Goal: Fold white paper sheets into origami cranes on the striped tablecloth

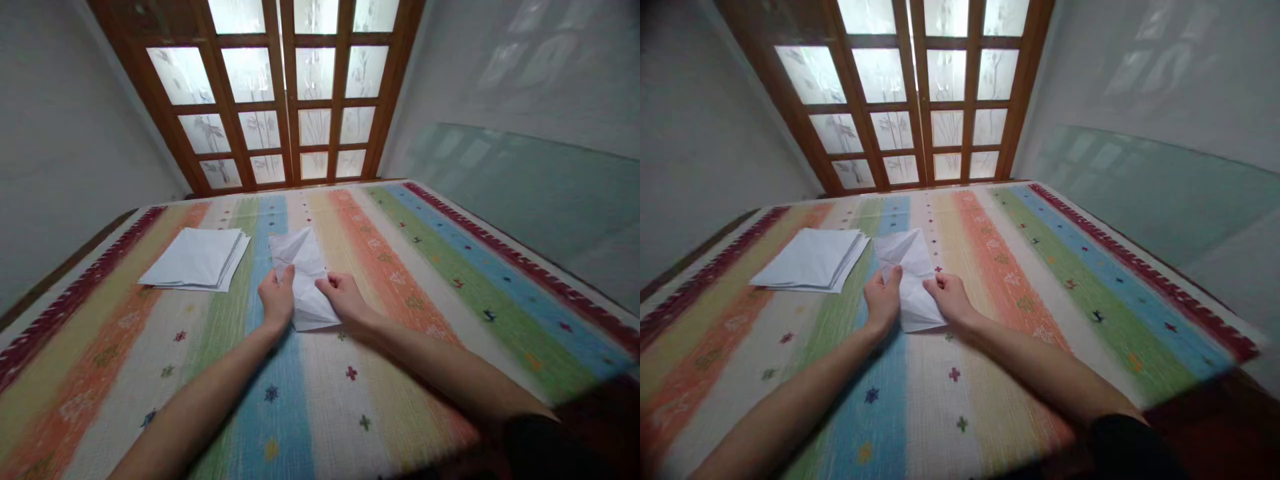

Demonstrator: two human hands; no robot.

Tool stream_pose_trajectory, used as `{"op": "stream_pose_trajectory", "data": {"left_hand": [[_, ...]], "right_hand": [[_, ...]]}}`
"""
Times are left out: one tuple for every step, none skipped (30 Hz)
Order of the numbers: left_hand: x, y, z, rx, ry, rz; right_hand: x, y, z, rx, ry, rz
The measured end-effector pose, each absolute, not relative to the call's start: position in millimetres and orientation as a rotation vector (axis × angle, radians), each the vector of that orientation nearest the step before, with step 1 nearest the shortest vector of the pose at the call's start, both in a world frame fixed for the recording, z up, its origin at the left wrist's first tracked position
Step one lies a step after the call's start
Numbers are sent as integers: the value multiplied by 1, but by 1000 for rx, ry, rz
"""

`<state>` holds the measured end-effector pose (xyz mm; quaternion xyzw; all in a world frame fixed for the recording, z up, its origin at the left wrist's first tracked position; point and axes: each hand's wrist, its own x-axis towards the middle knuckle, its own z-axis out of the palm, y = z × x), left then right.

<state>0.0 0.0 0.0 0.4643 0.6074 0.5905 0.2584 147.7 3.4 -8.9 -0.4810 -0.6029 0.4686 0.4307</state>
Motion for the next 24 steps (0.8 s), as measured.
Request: {"op": "stream_pose_trajectory", "data": {"left_hand": [[1, 0, -1, 1244, 1644, 1620], [2, 0, -2, 1230, 1639, 1633], [3, 1, -3, 1216, 1631, 1643], [4, 2, -4, 1204, 1620, 1647], [4, 3, -5, 1191, 1602, 1649], [3, 5, -6, 1180, 1583, 1641], [2, 8, -7, 1170, 1570, 1628], [1, 10, -7, 1161, 1564, 1619], [-1, 13, -7, 1150, 1565, 1620], [-3, 15, -7, 1138, 1568, 1632], [-5, 18, -7, 1126, 1569, 1654], [-7, 20, -7, 1117, 1568, 1676], [-8, 21, -6, 1109, 1569, 1696], [-9, 23, -6, 1104, 1574, 1711], [-10, 23, -5, 1100, 1583, 1726], [-10, 24, -5, 1092, 1590, 1746], [-10, 24, -5, 1076, 1588, 1767], [-9, 23, -5, 1052, 1567, 1779], [-8, 22, -4, 1021, 1522, 1778], [-7, 21, -4, 988, 1456, 1749], [-6, 19, -4, 957, 1379, 1687], [-4, 16, -4, 932, 1302, 1597], [-3, 13, -4, 911, 1234, 1498], [-1, 11, -5, 892, 1189, 1405]], "right_hand": [[147, 4, -10, -1189, -1496, 1161], [146, 4, -11, -1182, -1491, 1147], [145, 4, -12, -1180, -1489, 1127], [145, 5, -12, -1182, -1491, 1101], [145, 4, -13, -1190, -1493, 1061], [145, 4, -13, -1202, -1501, 1018], [146, 4, -13, -1215, -1515, 979], [147, 4, -13, -1227, -1530, 947], [148, 3, -13, -1236, -1546, 927], [148, 3, -13, -1242, -1558, 916], [149, 2, -13, -1245, -1565, 914], [149, 2, -13, -1245, -1568, 917], [150, 2, -13, -1242, -1566, 923], [149, 2, -13, -1237, -1562, 932], [149, 2, -13, -1231, -1557, 941], [149, 2, -13, -1225, -1550, 948], [149, 2, -13, -1219, -1545, 954], [149, 3, -13, -1214, -1539, 956], [149, 3, -13, -1211, -1533, 953], [149, 3, -13, -1210, -1527, 946], [150, 3, -13, -1212, -1519, 941], [150, 3, -13, -1213, -1512, 939], [151, 3, -12, -1214, -1506, 939], [151, 3, -12, -1213, -1502, 941]]}}
